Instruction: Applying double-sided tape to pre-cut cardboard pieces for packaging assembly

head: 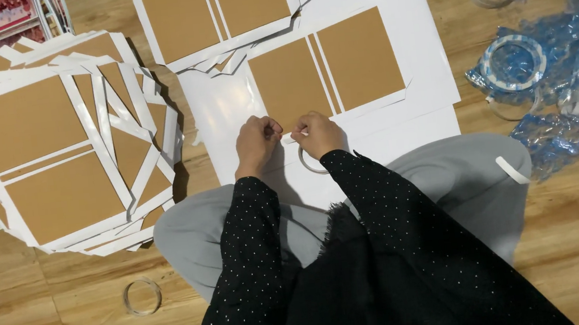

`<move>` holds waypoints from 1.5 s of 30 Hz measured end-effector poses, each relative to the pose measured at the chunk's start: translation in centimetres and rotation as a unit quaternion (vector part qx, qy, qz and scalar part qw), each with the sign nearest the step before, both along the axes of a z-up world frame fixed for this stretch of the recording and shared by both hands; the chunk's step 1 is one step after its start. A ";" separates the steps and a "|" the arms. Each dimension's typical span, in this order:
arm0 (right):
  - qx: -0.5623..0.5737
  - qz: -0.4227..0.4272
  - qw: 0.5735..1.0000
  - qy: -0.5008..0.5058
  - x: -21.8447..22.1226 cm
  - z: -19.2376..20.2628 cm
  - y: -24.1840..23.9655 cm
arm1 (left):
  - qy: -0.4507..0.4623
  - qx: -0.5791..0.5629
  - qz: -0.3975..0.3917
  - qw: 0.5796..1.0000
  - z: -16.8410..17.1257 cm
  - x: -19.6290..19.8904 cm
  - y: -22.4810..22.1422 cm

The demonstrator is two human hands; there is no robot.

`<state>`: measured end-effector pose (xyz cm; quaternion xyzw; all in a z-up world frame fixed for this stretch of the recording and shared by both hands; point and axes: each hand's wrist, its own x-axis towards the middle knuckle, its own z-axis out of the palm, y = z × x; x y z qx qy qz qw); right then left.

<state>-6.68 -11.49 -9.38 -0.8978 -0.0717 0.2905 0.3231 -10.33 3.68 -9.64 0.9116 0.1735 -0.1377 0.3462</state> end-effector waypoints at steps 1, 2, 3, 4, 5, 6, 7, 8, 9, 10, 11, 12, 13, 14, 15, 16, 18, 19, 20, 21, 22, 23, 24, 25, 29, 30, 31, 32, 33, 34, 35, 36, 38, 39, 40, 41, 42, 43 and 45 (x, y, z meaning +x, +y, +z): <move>0.000 0.000 1.000 0.000 0.0 0.1 0.0 | 0.000 0.000 0.000 1.000 -0.1 0.1 0.0; 0.008 -0.002 1.000 -0.006 -0.1 0.3 0.0 | 0.002 0.002 0.001 1.000 -0.2 0.0 0.0; 0.015 -0.005 1.000 -0.012 -0.3 0.4 0.1 | 0.003 0.004 0.001 1.000 -0.2 0.0 0.0; 0.016 -0.005 1.000 -0.013 -0.2 0.6 0.0 | 0.002 0.005 0.001 1.000 -0.3 0.1 0.0; 0.012 -0.002 1.000 -0.018 -0.1 0.8 0.0 | 0.000 0.005 0.002 1.000 -0.4 0.1 0.1; 0.007 0.001 1.000 -0.020 -0.2 1.0 -0.1 | 0.001 0.005 0.003 1.000 -0.5 0.0 0.1; 0.007 0.000 1.000 -0.019 -0.4 0.9 -0.1 | 0.001 0.005 0.002 1.000 -0.6 -0.1 0.0; 0.010 -0.003 1.000 -0.024 -0.4 0.8 0.0 | 0.002 0.006 0.002 1.000 -0.6 0.0 0.0; 0.012 -0.005 1.000 -0.028 -0.4 0.7 0.0 | 0.003 0.007 0.002 1.000 -0.7 0.0 0.0; 0.012 -0.006 1.000 -0.028 -0.5 0.7 0.0 | 0.003 0.006 0.002 1.000 -0.7 -0.1 0.0; 0.012 -0.005 1.000 -0.028 -0.6 0.8 0.0 | 0.005 0.008 -0.006 1.000 -0.6 -0.2 0.0; 0.013 -0.004 0.999 -0.029 -0.5 0.9 0.0 | 0.004 0.010 -0.014 1.000 -0.6 -0.1 0.0; 0.013 -0.004 0.999 -0.030 -0.3 0.3 0.1 | 0.003 0.010 -0.014 1.000 -1.3 0.0 0.2; 0.016 -0.005 0.999 -0.030 -0.3 -0.3 0.1 | -0.001 0.009 -0.019 1.000 -2.0 -0.1 0.5; 0.018 -0.006 0.999 -0.030 -0.3 -0.9 0.1 | -0.005 0.007 -0.025 1.000 -2.7 -0.1 0.7; 0.019 -0.006 0.999 -0.030 -0.3 -0.7 0.1 | -0.005 0.008 -0.025 1.000 -3.6 0.0 0.9; 0.018 -0.008 0.999 -0.033 -0.4 -0.2 0.0 | 0.000 0.001 -0.024 1.000 -5.5 0.0 1.3; 0.017 -0.009 0.999 -0.031 -0.5 0.1 0.0 | 0.002 0.000 -0.025 1.000 -4.7 -0.3 1.1; 0.014 -0.008 0.999 -0.030 -0.5 0.4 -0.1 | 0.003 0.004 -0.034 0.999 -3.9 -0.3 0.9; 0.010 -0.008 0.999 -0.030 -0.5 0.7 -0.1 | 0.004 0.008 -0.043 0.999 -3.1 -0.4 0.7; 0.010 -0.008 0.999 -0.029 -0.5 0.4 0.0 | 0.004 0.008 -0.043 0.999 -2.6 -0.3 0.4; 0.007 -0.007 1.000 -0.030 -0.5 0.1 0.0 | 0.004 0.012 -0.036 0.999 -2.2 -0.3 0.2; 0.004 -0.006 0.999 -0.031 -0.5 -0.2 0.0 | 0.004 0.016 -0.029 0.999 -1.8 -0.3 -0.1; 0.004 -0.006 0.999 -0.031 -0.5 -0.4 0.1 | 0.004 0.016 -0.029 0.999 -1.6 -0.2 -0.2; 0.010 0.002 0.998 -0.059 -0.5 -1.0 0.1 | 0.032 0.068 -0.024 0.997 -0.7 0.2 -0.9; 0.009 0.003 0.998 -0.057 -0.6 -1.1 0.0 | 0.049 0.077 -0.022 0.996 -0.5 0.1 -1.2; 0.009 0.003 0.998 -0.057 -0.4 -0.7 -0.1 | 0.048 0.077 -0.023 0.996 -0.9 0.4 -1.2; 0.013 0.014 0.998 -0.052 -0.3 -0.3 -0.2 | 0.053 0.095 -0.016 0.994 -1.4 0.5 -1.2; 0.017 0.026 0.998 -0.048 -0.3 0.1 -0.2 | 0.057 0.113 -0.010 0.992 -1.8 0.6 -1.3; 0.017 0.026 0.998 -0.050 0.0 0.9 -0.4 | 0.055 0.113 -0.010 0.992 -1.9 0.7 -1.3; 0.022 0.054 0.997 -0.056 0.4 1.7 -0.6 | 0.056 0.120 -0.010 0.991 -1.9 0.9 -1.3; 0.026 0.081 0.995 -0.060 0.4 2.5 -0.9 | 0.061 0.126 -0.011 0.990 -2.0 0.8 -1.3; 0.020 0.103 0.992 -0.068 1.7 2.3 -2.0 | 0.073 0.130 -0.011 0.989 -1.5 0.9 -1.6; 0.016 0.126 0.989 -0.078 2.4 2.3 -2.6 | 0.084 0.135 -0.009 0.987 -1.3 1.1 -1.8; 0.015 0.125 0.989 -0.079 3.2 2.0 -3.6 | 0.083 0.134 -0.010 0.987 -1.2 1.1 -1.8; -0.009 0.151 0.984 -0.099 4.0 1.7 -4.6 | 0.089 0.138 -0.014 0.986 -1.1 1.2 -1.8; -0.033 0.175 0.977 -0.118 4.7 1.4 -5.6 | 0.096 0.142 -0.020 0.985 -1.0 1.2 -1.8; -0.034 0.173 0.977 -0.118 5.4 1.3 -7.0 | 0.095 0.142 -0.023 0.985 -1.0 1.0 -1.8; -0.049 0.168 0.979 -0.100 7.2 1.2 -9.9 | 0.086 0.140 -0.029 0.986 -0.9 1.0 -1.8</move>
